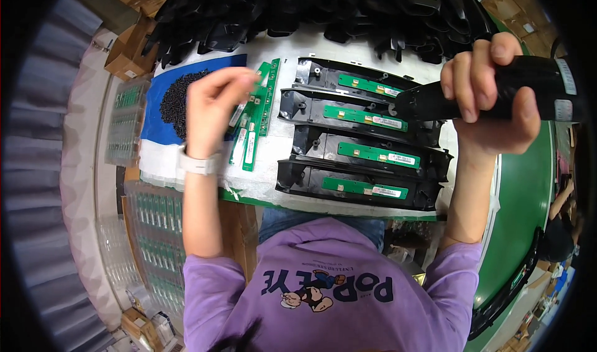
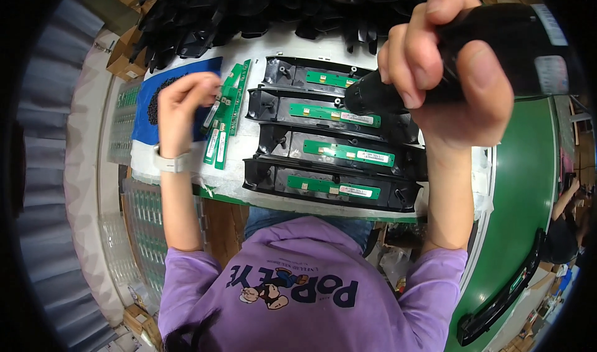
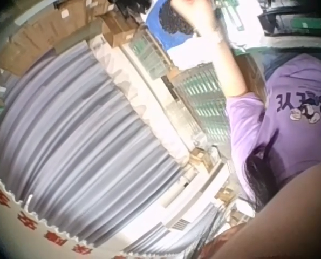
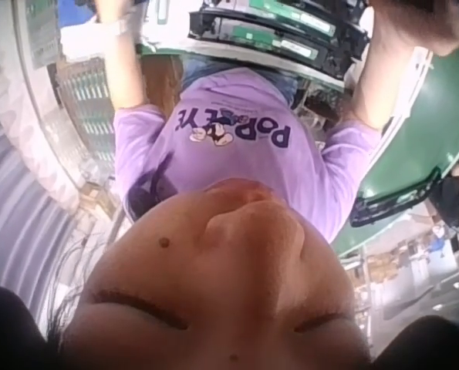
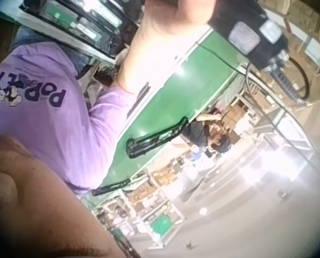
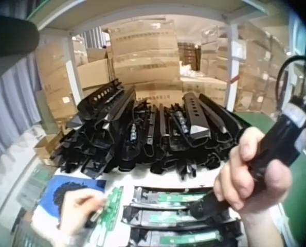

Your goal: Assemble toner cartridges by installing circuit boards and securing them with screws using an electric screwdriver at a manufacturing workstation.

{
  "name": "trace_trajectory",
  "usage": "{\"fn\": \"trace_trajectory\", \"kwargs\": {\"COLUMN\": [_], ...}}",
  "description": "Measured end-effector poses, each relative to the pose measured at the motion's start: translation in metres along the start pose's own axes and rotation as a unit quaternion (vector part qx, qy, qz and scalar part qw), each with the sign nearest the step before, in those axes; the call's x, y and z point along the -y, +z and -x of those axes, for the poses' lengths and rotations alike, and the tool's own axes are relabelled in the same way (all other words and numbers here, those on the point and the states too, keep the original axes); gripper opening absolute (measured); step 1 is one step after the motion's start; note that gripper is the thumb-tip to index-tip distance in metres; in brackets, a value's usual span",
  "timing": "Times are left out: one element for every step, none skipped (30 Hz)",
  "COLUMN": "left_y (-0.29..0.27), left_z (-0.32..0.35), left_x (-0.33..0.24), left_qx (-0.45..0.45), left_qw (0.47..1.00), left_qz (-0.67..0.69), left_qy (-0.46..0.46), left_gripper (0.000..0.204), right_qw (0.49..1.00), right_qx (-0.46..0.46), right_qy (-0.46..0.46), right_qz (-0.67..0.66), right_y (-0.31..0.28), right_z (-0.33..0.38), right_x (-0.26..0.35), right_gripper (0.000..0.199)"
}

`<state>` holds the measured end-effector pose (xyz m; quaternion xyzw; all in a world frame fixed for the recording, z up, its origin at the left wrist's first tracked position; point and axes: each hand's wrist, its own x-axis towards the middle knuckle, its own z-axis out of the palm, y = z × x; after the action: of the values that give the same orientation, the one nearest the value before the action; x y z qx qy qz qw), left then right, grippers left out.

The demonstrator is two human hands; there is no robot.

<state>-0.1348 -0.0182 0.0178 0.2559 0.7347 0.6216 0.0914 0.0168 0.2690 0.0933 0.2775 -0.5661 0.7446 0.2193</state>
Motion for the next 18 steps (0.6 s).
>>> {"fn": "trace_trajectory", "kwargs": {"left_y": [0.017, 0.03, 0.041, 0.057, 0.068, 0.075, 0.076, 0.073, 0.075, 0.077, 0.078, 0.079, 0.08, 0.08, 0.081, 0.081, 0.081, 0.081], "left_z": [0.002, 0.005, 0.005, 0.002, 0.0, 0.002, 0.003, 0.004, 0.004, 0.004, 0.004, 0.007, 0.008, 0.009, 0.009, 0.009, 0.009, 0.008], "left_x": [-0.008, -0.015, -0.015, -0.022, -0.029, -0.031, -0.03, -0.029, -0.03, -0.03, -0.03, -0.031, -0.031, -0.032, -0.032, -0.03, -0.029, -0.027], "left_qx": [0.026, 0.056, 0.087, 0.126, 0.16, 0.172, 0.18, 0.191, 0.196, 0.21, 0.224, 0.215, 0.215, 0.212, 0.209, 0.209, 0.206, 0.203], "left_qw": [0.999, 0.995, 0.991, 0.985, 0.978, 0.971, 0.965, 0.961, 0.96, 0.955, 0.95, 0.952, 0.953, 0.956, 0.959, 0.959, 0.961, 0.963], "left_qz": [0.039, 0.078, 0.099, 0.11, 0.132, 0.158, 0.185, 0.196, 0.197, 0.208, 0.219, 0.216, 0.215, 0.2, 0.186, 0.186, 0.178, 0.17], "left_qy": [0.007, 0.012, 0.03, 0.041, 0.035, 0.043, 0.049, 0.045, 0.045, 0.029, 0.011, 0.01, 0.008, 0.023, 0.038, 0.037, 0.045, 0.053], "left_gripper": [0.013, 0.012, 0.011, 0.01, 0.009, 0.01, 0.011, 0.012, 0.012, 0.012, 0.012, 0.011, 0.011, 0.011, 0.012, 0.012, 0.013, 0.014], "right_qw": [1.0, 1.0, 0.998, 0.998, 0.998, 0.997, 0.996, 0.995, 0.982, 0.982, 0.99, 0.995, 0.995, 0.996, 0.997, 0.997, 0.997, 0.998], "right_qx": [-0.015, 0.001, 0.02, 0.016, 0.035, 0.061, 0.067, -0.019, -0.114, -0.117, -0.087, -0.055, -0.056, -0.035, -0.013, -0.015, -0.016, -0.017], "right_qy": [0.011, 0.006, -0.017, -0.02, -0.008, 0.005, 0.005, -0.043, -0.094, -0.096, -0.067, -0.035, -0.035, -0.047, -0.059, -0.058, -0.051, -0.044], "right_qz": [-0.01, -0.031, -0.059, -0.051, -0.042, -0.045, -0.051, -0.091, -0.12, -0.117, -0.093, -0.073, -0.075, -0.064, -0.053, -0.053, -0.046, -0.039], "right_y": [0.006, 0.013, 0.015, 0.012, 0.009, 0.007, 0.016, 0.032, 0.04, 0.036, 0.03, 0.026, 0.025, 0.025, 0.024, 0.024, 0.024, 0.024], "right_z": [-0.006, -0.012, -0.016, -0.018, -0.019, -0.021, -0.021, -0.019, -0.015, -0.014, -0.012, -0.012, -0.013, -0.014, -0.015, -0.014, -0.014, -0.013], "right_x": [0.003, 0.004, 0.005, 0.014, 0.025, 0.026, 0.019, 0.009, 0.008, 0.013, 0.021, 0.026, 0.026, 0.026, 0.025, 0.025, 0.025, 0.024], "right_gripper": [0.044, 0.043, 0.044, 0.044, 0.044, 0.044, 0.044, 0.045, 0.045, 0.045, 0.045, 0.046, 0.046, 0.046, 0.046, 0.046, 0.046, 0.046]}}
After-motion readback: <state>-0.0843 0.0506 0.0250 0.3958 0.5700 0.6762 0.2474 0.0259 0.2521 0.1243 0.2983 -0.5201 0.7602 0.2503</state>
